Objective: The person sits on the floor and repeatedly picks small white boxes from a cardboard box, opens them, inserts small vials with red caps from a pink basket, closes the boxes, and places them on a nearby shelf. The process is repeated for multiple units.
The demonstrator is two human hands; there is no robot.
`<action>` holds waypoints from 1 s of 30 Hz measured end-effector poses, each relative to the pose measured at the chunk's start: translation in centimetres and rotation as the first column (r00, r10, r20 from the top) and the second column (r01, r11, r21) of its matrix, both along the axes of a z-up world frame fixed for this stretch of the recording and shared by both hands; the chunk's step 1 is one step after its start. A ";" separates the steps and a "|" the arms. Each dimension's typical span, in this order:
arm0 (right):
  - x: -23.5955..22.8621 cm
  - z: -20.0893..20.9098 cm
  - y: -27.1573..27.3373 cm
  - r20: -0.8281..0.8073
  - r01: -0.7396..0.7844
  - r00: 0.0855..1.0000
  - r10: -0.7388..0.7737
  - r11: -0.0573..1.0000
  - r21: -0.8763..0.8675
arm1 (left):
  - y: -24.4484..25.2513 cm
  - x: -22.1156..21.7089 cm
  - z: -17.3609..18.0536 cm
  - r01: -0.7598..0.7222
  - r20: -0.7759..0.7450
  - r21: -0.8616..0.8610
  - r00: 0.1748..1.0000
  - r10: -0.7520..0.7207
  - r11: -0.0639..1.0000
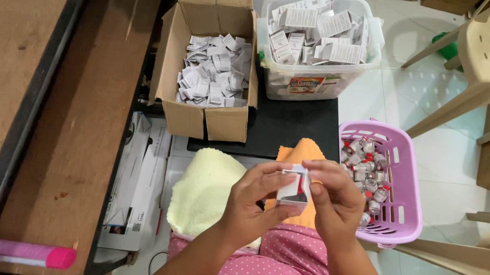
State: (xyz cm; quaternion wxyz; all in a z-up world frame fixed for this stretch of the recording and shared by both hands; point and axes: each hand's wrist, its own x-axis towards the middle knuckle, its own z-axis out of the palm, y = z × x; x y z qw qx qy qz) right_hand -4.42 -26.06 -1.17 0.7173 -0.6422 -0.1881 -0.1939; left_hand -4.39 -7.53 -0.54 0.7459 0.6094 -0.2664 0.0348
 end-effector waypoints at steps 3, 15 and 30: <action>-0.5 -0.4 -0.1 0.017 -0.100 0.995 0.099 0.995 0.012 | 0.3 -0.2 0.8 -0.077 0.152 0.130 0.987 0.057 0.989; 0.0 1.3 1.0 -0.138 -0.377 0.862 0.487 0.799 0.468 | 1.1 -0.3 0.7 -0.311 0.488 0.306 0.863 0.132 0.900; -0.5 0.9 2.3 -0.033 -0.373 0.921 0.389 0.901 0.221 | 1.4 -0.7 0.8 -0.247 0.190 0.187 0.959 0.211 0.951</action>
